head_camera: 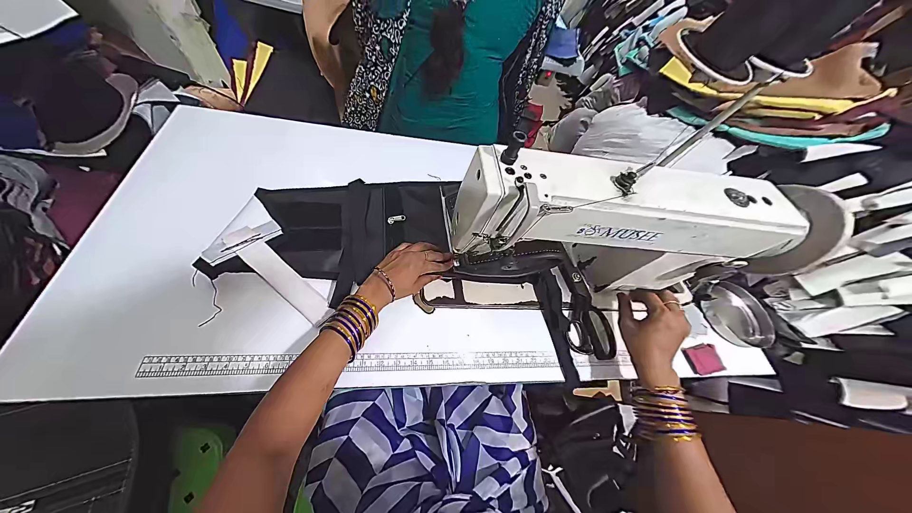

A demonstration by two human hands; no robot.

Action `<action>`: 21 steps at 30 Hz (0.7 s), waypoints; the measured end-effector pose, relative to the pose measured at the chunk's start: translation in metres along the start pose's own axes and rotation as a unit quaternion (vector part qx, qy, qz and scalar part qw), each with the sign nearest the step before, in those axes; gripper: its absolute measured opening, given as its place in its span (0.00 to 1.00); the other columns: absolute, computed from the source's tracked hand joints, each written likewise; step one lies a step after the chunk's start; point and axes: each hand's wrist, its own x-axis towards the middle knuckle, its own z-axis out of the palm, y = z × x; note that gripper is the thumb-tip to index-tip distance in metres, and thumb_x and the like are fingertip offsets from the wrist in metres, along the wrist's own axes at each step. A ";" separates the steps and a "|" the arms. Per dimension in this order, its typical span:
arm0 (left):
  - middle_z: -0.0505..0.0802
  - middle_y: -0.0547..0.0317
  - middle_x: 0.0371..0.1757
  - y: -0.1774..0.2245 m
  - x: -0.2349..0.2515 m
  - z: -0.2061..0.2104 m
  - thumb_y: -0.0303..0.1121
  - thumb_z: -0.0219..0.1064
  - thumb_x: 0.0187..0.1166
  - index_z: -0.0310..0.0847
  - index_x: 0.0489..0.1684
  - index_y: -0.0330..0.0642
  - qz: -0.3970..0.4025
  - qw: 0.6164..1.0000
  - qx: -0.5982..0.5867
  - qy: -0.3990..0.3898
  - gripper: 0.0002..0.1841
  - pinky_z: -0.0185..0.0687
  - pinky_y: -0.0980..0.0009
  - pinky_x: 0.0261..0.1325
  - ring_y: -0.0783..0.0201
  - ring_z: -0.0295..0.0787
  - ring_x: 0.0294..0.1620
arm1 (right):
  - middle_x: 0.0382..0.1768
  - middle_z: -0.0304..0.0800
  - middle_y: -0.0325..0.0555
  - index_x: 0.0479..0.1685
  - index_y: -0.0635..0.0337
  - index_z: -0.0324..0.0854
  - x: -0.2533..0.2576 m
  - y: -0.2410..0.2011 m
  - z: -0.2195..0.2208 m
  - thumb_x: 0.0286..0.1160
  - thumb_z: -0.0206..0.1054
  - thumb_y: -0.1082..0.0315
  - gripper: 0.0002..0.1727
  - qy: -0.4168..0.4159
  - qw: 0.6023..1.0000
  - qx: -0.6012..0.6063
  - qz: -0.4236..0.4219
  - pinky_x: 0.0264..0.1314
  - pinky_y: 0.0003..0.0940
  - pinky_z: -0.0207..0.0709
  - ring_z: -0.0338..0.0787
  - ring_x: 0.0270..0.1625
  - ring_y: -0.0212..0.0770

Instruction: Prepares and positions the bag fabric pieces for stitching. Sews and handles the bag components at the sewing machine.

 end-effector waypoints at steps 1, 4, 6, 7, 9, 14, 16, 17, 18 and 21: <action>0.88 0.58 0.74 -0.002 -0.001 -0.002 0.33 0.63 0.85 0.88 0.70 0.50 0.002 1.000 -0.001 -0.002 0.18 0.70 0.43 0.77 0.47 0.78 0.80 | 0.46 0.90 0.77 0.43 0.78 0.88 -0.001 -0.001 -0.007 0.78 0.64 0.70 0.15 0.004 1.000 0.016 -0.025 0.54 0.72 0.76 0.90 0.51 0.75; 0.90 0.56 0.72 -0.007 0.003 -0.009 0.30 0.65 0.82 0.90 0.66 0.49 0.007 1.000 -0.024 0.000 0.17 0.67 0.39 0.78 0.45 0.78 0.80 | 0.44 0.91 0.75 0.44 0.77 0.88 -0.020 -0.014 -0.019 0.77 0.63 0.72 0.14 -0.047 0.997 0.038 -0.044 0.49 0.67 0.82 0.93 0.46 0.71; 0.89 0.54 0.74 -0.009 0.008 -0.012 0.30 0.64 0.84 0.89 0.68 0.48 -0.007 0.999 -0.037 -0.017 0.17 0.64 0.38 0.80 0.44 0.75 0.82 | 0.50 0.90 0.75 0.53 0.75 0.87 -0.035 -0.029 -0.018 0.73 0.70 0.67 0.18 -0.133 0.990 0.040 0.004 0.54 0.70 0.80 0.92 0.51 0.72; 0.88 0.53 0.74 -0.010 0.008 -0.011 0.31 0.64 0.84 0.88 0.69 0.46 -0.010 0.999 -0.036 -0.014 0.17 0.64 0.38 0.80 0.43 0.75 0.83 | 0.51 0.89 0.76 0.58 0.75 0.86 -0.041 -0.038 -0.016 0.71 0.73 0.64 0.23 -0.165 0.985 0.035 0.032 0.56 0.73 0.77 0.90 0.53 0.74; 0.88 0.53 0.74 -0.014 0.008 -0.003 0.33 0.64 0.84 0.88 0.69 0.46 -0.012 1.000 -0.020 0.009 0.18 0.67 0.37 0.77 0.43 0.76 0.81 | 0.46 0.88 0.76 0.55 0.76 0.86 -0.043 -0.045 -0.014 0.69 0.75 0.60 0.25 -0.193 0.979 0.011 0.057 0.54 0.75 0.74 0.89 0.50 0.76; 0.79 0.53 0.84 0.006 0.013 -0.002 0.36 0.58 0.90 0.80 0.79 0.48 -0.123 0.992 -0.019 -0.022 0.21 0.59 0.38 0.83 0.43 0.66 0.88 | 0.25 0.86 0.43 0.50 0.69 0.84 -0.030 -0.037 -0.021 0.71 0.64 0.71 0.13 -0.283 0.916 0.200 0.201 0.31 0.36 0.79 0.84 0.25 0.35; 0.75 0.55 0.87 0.013 0.017 -0.003 0.38 0.54 0.92 0.75 0.83 0.51 -0.171 0.984 -0.009 -0.044 0.22 0.54 0.40 0.86 0.45 0.61 0.91 | 0.13 0.80 0.30 0.44 0.59 0.79 -0.036 -0.044 -0.029 0.84 0.44 0.71 0.15 -0.271 0.803 0.424 0.320 0.14 0.18 0.72 0.77 0.11 0.23; 0.74 0.56 0.88 0.014 0.020 -0.003 0.38 0.53 0.92 0.74 0.84 0.51 -0.184 0.982 -0.005 -0.050 0.23 0.52 0.40 0.86 0.45 0.59 0.91 | 0.10 0.75 0.27 0.39 0.55 0.75 -0.040 -0.046 -0.035 0.89 0.40 0.67 0.17 -0.264 0.757 0.483 0.352 0.11 0.15 0.65 0.71 0.09 0.20; 0.73 0.56 0.88 0.012 0.022 -0.005 0.39 0.53 0.92 0.73 0.85 0.51 -0.191 0.980 -0.001 -0.052 0.23 0.52 0.40 0.86 0.45 0.58 0.92 | 0.10 0.74 0.26 0.36 0.52 0.75 -0.042 -0.044 -0.040 0.89 0.42 0.62 0.18 -0.264 0.731 0.523 0.350 0.10 0.13 0.63 0.69 0.08 0.18; 0.77 0.56 0.86 0.002 0.023 0.001 0.39 0.53 0.92 0.76 0.82 0.51 -0.174 0.984 0.021 -0.019 0.22 0.56 0.39 0.84 0.45 0.62 0.90 | 0.10 0.73 0.23 0.27 0.45 0.81 -0.047 -0.031 -0.054 0.63 0.72 0.31 0.26 -0.319 0.755 0.502 0.275 0.07 0.15 0.63 0.69 0.07 0.19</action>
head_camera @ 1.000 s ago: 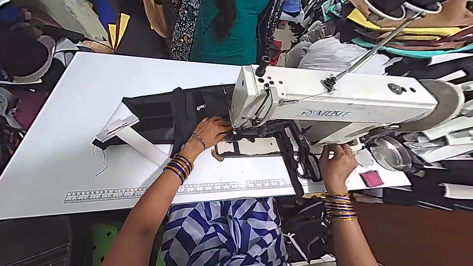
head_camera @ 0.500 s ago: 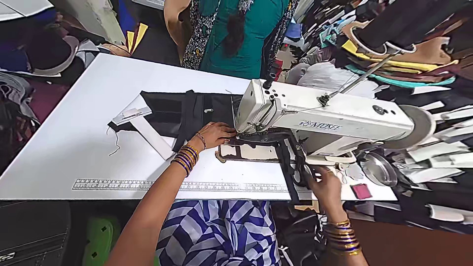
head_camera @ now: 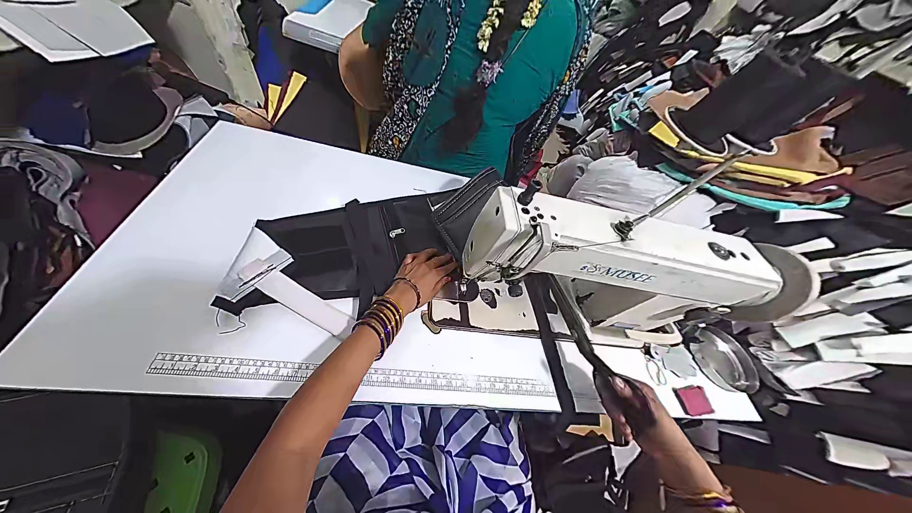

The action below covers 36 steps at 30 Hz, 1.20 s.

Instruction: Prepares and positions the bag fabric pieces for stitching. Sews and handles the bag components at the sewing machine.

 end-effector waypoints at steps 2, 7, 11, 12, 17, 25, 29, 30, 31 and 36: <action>0.82 0.54 0.81 -0.008 0.006 0.004 0.39 0.55 0.91 0.82 0.77 0.49 0.014 0.999 0.005 0.032 0.20 0.60 0.39 0.82 0.43 0.66 0.88 | 0.10 0.71 0.21 0.27 0.42 0.84 0.003 -0.009 -0.006 0.45 0.78 0.24 0.32 -0.036 0.997 -0.062 0.000 0.06 0.16 0.61 0.68 0.07 0.18; 0.89 0.48 0.71 -0.018 0.018 -0.004 0.39 0.58 0.90 0.89 0.62 0.40 0.016 0.999 0.006 0.042 0.17 0.63 0.40 0.82 0.43 0.71 0.84 | 0.08 0.70 0.20 0.27 0.43 0.82 0.042 -0.045 0.008 0.58 0.72 0.46 0.13 -0.135 0.973 -0.185 0.026 0.08 0.16 0.59 0.66 0.07 0.18; 0.91 0.48 0.66 -0.012 0.018 -0.011 0.34 0.61 0.86 0.91 0.56 0.38 -0.024 0.996 0.072 0.043 0.14 0.59 0.43 0.83 0.44 0.75 0.80 | 0.09 0.70 0.22 0.28 0.45 0.80 0.078 -0.073 0.023 0.68 0.67 0.58 0.06 -0.208 0.947 -0.243 0.034 0.09 0.16 0.59 0.67 0.08 0.19; 0.91 0.48 0.66 -0.010 0.015 -0.013 0.30 0.62 0.85 0.91 0.55 0.37 -0.031 0.993 0.102 0.046 0.13 0.58 0.43 0.84 0.44 0.76 0.79 | 0.08 0.71 0.22 0.28 0.46 0.80 0.084 -0.077 0.026 0.70 0.67 0.61 0.06 -0.215 0.943 -0.252 0.029 0.09 0.16 0.59 0.67 0.08 0.19; 0.81 0.38 0.79 -0.043 -0.065 -0.046 0.16 0.64 0.77 0.82 0.75 0.50 -0.105 0.966 0.085 0.222 0.27 0.47 0.24 0.82 0.32 0.65 0.86 | 0.09 0.72 0.22 0.27 0.48 0.81 0.063 -0.071 0.011 0.71 0.65 0.66 0.06 -0.174 0.945 -0.276 -0.009 0.10 0.17 0.61 0.68 0.08 0.19; 0.82 0.21 0.69 0.024 -0.176 -0.130 0.25 0.64 0.79 0.80 0.62 0.19 -0.346 0.894 0.119 -0.259 0.18 0.73 0.29 0.67 0.23 0.78 0.70 | 0.17 0.83 0.15 0.29 0.35 0.91 -0.056 -0.005 0.020 0.58 0.78 0.35 0.18 -0.191 0.981 -0.008 -0.037 0.12 0.13 0.62 0.71 0.12 0.13; 0.91 0.33 0.58 0.104 -0.194 -0.096 0.50 0.63 0.85 0.89 0.51 0.31 -0.138 0.934 -0.047 -0.326 0.25 0.74 0.31 0.64 0.34 0.86 0.64 | 0.14 0.78 0.18 0.33 0.40 0.89 -0.052 -0.003 0.107 0.61 0.70 0.27 0.27 -0.305 0.941 0.134 -0.066 0.11 0.13 0.60 0.70 0.11 0.15; 0.95 0.40 0.53 0.094 -0.194 -0.088 0.52 0.63 0.84 0.92 0.52 0.37 -0.097 0.956 -0.109 -0.256 0.25 0.77 0.33 0.64 0.39 0.91 0.60 | 0.15 0.80 0.21 0.39 0.42 0.91 -0.044 0.000 0.127 0.64 0.69 0.28 0.28 -0.343 0.919 0.185 -0.057 0.13 0.13 0.64 0.72 0.12 0.16; 0.96 0.42 0.49 0.076 -0.189 -0.084 0.48 0.63 0.84 0.94 0.50 0.37 -0.087 0.971 -0.149 -0.163 0.22 0.79 0.35 0.63 0.42 0.93 0.56 | 0.16 0.79 0.22 0.40 0.44 0.91 -0.038 -0.002 0.147 0.63 0.70 0.29 0.28 -0.359 0.906 0.221 -0.032 0.13 0.14 0.65 0.72 0.12 0.17; 0.78 0.42 0.83 -0.065 -0.127 -0.099 0.29 0.62 0.85 0.70 0.86 0.47 -0.310 0.945 -0.040 0.095 0.28 0.67 0.38 0.79 0.37 0.73 0.81 | 0.13 0.72 0.27 0.32 0.52 0.82 -0.015 -0.027 0.236 0.76 0.59 0.32 0.30 -0.338 0.893 0.275 0.111 0.09 0.13 0.62 0.69 0.09 0.20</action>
